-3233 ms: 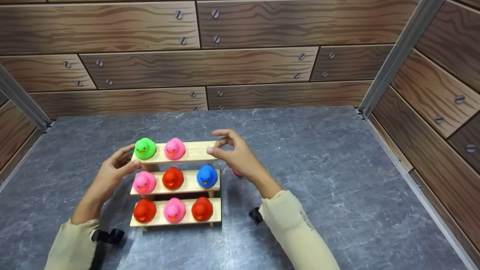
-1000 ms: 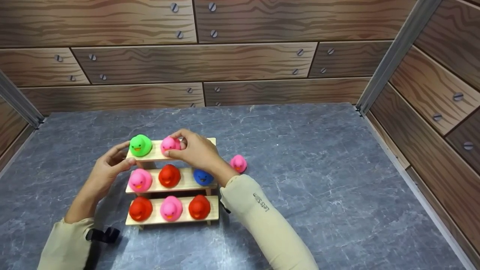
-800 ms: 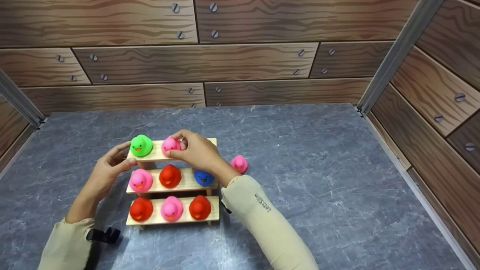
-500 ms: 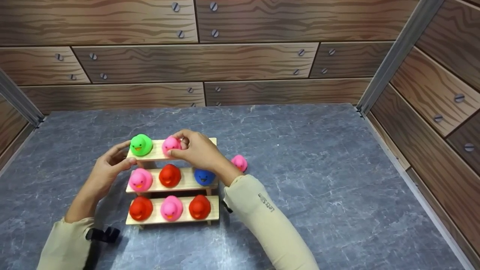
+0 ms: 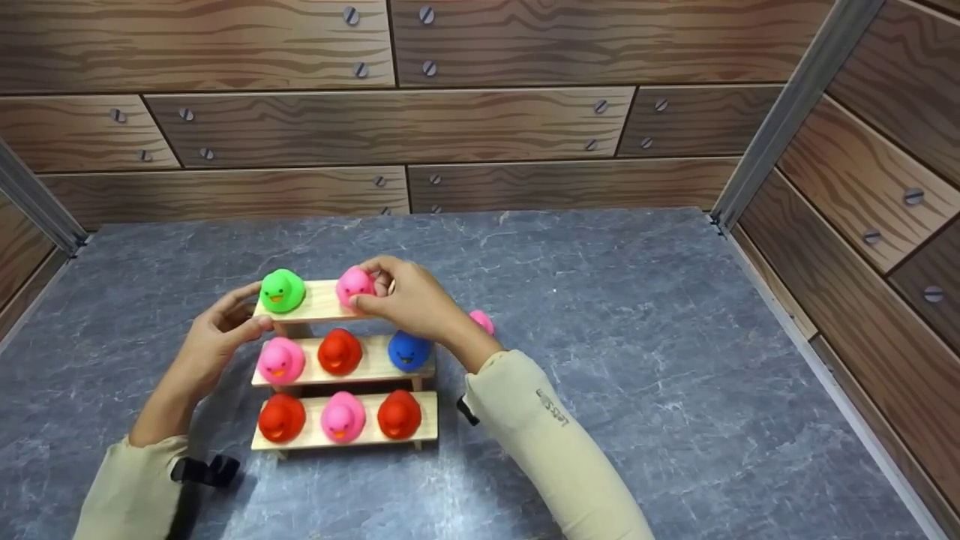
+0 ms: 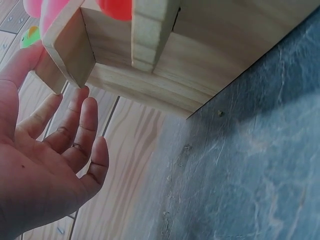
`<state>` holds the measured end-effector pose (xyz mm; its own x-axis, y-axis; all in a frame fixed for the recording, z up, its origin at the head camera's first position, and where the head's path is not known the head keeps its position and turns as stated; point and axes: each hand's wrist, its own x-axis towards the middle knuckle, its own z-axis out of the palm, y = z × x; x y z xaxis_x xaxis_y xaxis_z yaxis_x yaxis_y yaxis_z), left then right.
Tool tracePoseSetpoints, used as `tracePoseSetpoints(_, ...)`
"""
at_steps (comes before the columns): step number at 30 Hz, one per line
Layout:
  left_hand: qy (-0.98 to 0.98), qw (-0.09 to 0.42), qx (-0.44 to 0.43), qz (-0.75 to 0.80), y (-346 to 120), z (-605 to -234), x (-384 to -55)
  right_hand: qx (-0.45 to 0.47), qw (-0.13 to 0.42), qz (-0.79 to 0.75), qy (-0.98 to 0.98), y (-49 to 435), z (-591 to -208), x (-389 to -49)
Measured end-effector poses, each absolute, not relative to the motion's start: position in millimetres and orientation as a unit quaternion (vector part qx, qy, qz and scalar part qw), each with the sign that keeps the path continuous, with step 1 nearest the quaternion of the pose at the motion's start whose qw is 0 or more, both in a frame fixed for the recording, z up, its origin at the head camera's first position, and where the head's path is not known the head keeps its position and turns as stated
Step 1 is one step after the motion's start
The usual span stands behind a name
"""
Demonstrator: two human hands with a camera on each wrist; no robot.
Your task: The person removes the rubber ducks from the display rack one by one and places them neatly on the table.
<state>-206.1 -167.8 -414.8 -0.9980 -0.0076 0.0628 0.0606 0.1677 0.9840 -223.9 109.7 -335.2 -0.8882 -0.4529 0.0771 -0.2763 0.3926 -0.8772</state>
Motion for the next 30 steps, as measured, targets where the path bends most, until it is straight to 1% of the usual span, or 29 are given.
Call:
tracePoseSetpoints(9, -0.763, 0.023, -0.014, -0.646, -169, -417, -206, -0.212, 0.087, -0.509, 0.829, 127, -329, -224)
tracePoseSetpoints(15, -0.765, 0.024, -0.018, -0.644, -169, -416, -208, -0.195, 0.069, -0.509, 0.835, 147, -325, -228)
tracePoseSetpoints(21, -0.757, 0.023, -0.018, -0.653, -166, -417, -207, -0.182, 0.057, -0.508, 0.840, 170, -329, -232)
tracePoseSetpoints(30, -0.755, 0.022, -0.024, -0.654, -168, -416, -205, -0.167, 0.054, -0.504, 0.846, 197, -333, -230)
